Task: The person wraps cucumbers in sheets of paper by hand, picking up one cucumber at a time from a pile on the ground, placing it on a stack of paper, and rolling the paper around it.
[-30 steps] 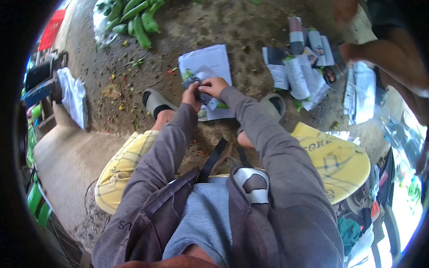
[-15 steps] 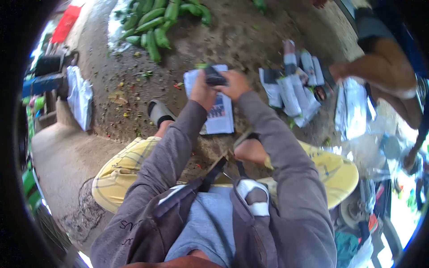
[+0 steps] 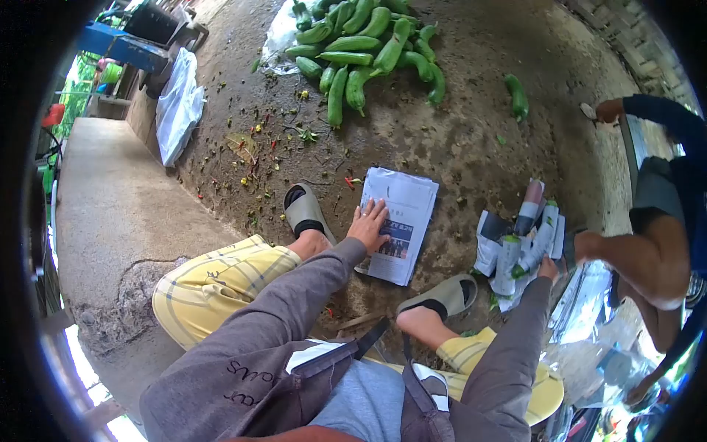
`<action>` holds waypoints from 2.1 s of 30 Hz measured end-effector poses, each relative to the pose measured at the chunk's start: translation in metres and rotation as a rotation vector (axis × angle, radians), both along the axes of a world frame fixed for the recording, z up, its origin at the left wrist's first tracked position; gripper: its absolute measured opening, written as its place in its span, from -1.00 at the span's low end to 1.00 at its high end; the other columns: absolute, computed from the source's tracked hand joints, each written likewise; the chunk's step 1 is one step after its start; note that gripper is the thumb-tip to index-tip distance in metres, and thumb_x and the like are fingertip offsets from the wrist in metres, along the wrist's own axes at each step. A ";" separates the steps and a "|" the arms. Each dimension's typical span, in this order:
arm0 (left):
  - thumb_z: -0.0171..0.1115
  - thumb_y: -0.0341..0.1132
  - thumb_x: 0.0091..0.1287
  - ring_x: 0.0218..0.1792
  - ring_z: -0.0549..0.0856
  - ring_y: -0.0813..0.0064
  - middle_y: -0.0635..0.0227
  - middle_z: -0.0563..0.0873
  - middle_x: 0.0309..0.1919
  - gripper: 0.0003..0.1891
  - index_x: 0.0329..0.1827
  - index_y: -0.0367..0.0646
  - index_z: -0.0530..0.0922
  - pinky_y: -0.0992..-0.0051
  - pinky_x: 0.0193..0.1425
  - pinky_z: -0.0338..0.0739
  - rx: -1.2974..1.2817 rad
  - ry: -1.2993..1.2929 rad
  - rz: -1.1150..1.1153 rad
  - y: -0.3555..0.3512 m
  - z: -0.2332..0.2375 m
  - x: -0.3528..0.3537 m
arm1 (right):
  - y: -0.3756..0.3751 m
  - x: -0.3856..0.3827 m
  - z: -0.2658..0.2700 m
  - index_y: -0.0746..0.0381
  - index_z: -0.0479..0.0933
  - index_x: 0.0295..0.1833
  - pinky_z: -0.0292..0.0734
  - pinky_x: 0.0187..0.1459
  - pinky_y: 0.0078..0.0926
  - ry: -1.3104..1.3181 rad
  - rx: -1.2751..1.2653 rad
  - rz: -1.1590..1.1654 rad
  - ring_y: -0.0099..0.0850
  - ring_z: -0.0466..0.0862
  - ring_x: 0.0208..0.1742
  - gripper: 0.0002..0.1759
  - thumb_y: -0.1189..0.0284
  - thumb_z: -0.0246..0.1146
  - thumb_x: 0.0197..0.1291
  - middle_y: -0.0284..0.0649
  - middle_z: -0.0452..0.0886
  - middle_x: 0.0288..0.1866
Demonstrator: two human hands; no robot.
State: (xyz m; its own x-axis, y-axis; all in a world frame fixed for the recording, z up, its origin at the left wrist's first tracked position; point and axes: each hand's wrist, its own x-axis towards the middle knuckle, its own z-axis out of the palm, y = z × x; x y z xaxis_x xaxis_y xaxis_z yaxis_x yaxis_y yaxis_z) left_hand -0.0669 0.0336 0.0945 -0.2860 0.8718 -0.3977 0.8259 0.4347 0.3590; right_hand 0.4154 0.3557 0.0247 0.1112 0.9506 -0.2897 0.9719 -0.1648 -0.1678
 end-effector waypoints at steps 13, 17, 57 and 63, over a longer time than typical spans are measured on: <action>0.00 0.19 0.23 0.51 -0.33 0.20 0.27 -0.17 0.51 -0.15 0.48 -0.10 0.01 0.02 0.48 -0.38 0.040 -0.019 0.012 -0.011 -0.048 0.004 | 0.066 -0.445 0.071 0.17 0.47 0.15 0.49 -0.41 -0.57 0.950 -0.477 0.109 -0.55 0.62 -0.23 -0.57 0.19 0.21 0.23 -0.32 0.63 -0.09; 0.02 0.18 0.21 0.51 -0.29 0.20 0.27 -0.11 0.51 -0.17 0.47 -0.09 0.06 0.01 0.48 -0.37 0.063 -0.058 0.025 -0.012 -0.049 0.002 | 0.042 -0.600 0.042 0.18 0.46 0.15 0.53 -0.35 -0.49 1.121 -0.703 -0.079 -0.39 0.61 -0.25 -0.39 -0.01 0.28 0.12 -0.23 0.61 -0.14; 0.08 0.16 0.18 0.51 -0.21 0.25 0.34 -0.02 0.50 -0.18 0.45 -0.05 0.12 0.04 0.49 -0.34 0.106 -0.082 0.046 -0.014 -0.050 0.000 | 0.102 -0.559 0.039 0.11 0.42 0.19 0.23 0.27 -0.19 0.380 0.657 0.665 -0.20 0.45 0.17 -0.34 0.08 0.33 -0.04 -0.12 0.48 0.11; 0.07 0.16 0.18 0.51 -0.22 0.25 0.34 -0.04 0.50 -0.18 0.46 -0.04 0.10 0.03 0.48 -0.36 0.115 -0.067 0.045 -0.014 -0.052 0.001 | 0.079 -0.618 0.039 0.12 0.44 0.17 0.38 0.13 -0.19 0.201 0.488 0.702 -0.21 0.46 0.18 -0.38 0.02 0.28 0.06 -0.13 0.50 0.10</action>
State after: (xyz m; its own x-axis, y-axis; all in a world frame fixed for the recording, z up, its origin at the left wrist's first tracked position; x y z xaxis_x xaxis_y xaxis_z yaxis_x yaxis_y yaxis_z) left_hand -0.0660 0.0196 0.0425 -0.3023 0.8995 -0.3154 0.7790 0.4238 0.4621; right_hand -0.2030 0.4346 0.0638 -0.5555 0.8032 0.2154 0.7664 0.5950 -0.2422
